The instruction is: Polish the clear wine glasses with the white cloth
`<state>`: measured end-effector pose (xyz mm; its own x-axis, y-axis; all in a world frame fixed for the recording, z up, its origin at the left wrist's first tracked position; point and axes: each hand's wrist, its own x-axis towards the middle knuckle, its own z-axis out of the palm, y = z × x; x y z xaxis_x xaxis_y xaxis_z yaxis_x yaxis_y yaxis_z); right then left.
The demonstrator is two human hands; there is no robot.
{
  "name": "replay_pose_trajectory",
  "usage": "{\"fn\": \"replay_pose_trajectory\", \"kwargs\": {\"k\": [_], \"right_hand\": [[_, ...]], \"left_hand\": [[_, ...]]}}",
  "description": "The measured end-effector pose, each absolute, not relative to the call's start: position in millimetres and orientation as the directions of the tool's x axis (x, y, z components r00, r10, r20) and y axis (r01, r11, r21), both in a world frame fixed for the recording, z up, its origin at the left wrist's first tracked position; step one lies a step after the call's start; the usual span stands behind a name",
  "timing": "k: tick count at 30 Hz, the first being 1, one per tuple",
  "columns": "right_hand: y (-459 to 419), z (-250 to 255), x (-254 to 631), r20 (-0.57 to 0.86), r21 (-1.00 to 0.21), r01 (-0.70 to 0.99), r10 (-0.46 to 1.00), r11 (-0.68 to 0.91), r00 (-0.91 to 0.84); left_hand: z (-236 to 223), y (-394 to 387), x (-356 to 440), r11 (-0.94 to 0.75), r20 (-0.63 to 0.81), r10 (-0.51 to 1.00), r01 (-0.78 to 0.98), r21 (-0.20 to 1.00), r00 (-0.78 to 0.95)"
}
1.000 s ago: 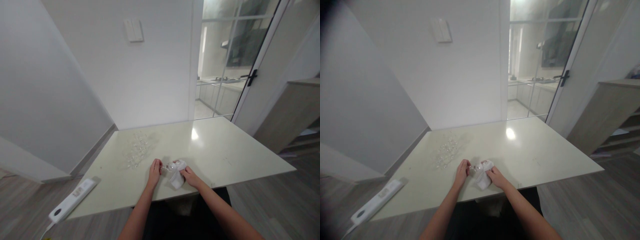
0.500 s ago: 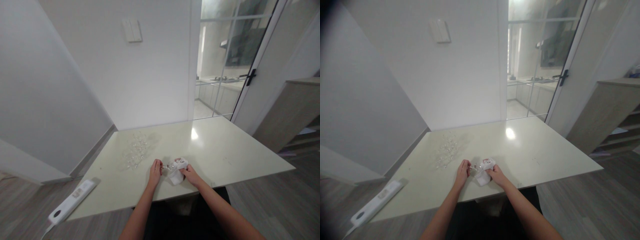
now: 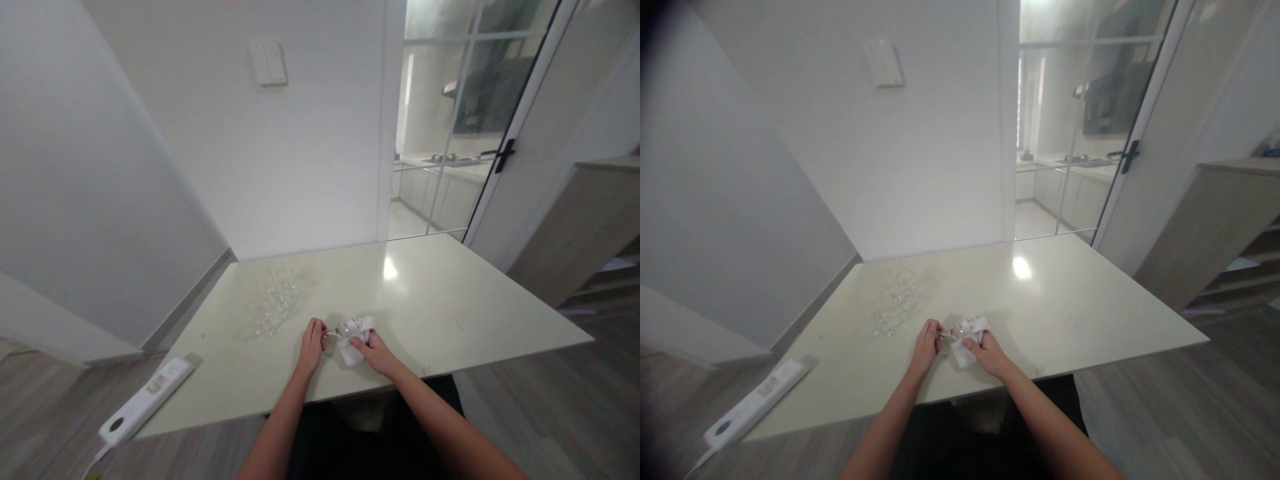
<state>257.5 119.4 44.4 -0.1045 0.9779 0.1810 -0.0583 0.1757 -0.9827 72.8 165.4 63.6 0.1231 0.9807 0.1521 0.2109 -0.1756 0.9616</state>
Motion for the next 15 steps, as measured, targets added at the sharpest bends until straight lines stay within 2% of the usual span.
{"fn": "replay_pose_trajectory", "kwargs": {"k": [4,11,15], "right_hand": [[119.5,45.7,259.4,0.189,-0.981,-0.067,0.976,0.182,-0.107],[119.8,43.0,265.7,0.136,-0.969,-0.22,0.986,0.111,-0.101],[124.7,39.9,266.0,0.065,-0.974,-0.216,0.997,0.072,0.038]], "left_hand": [[62.2,165.5,72.6,-0.175,0.153,0.982,0.221,0.96,0.114],[60.6,163.9,75.2,-0.192,0.158,0.974,0.22,0.956,0.163],[60.0,164.8,76.1,-0.179,0.16,0.978,0.148,0.973,0.131]]}}
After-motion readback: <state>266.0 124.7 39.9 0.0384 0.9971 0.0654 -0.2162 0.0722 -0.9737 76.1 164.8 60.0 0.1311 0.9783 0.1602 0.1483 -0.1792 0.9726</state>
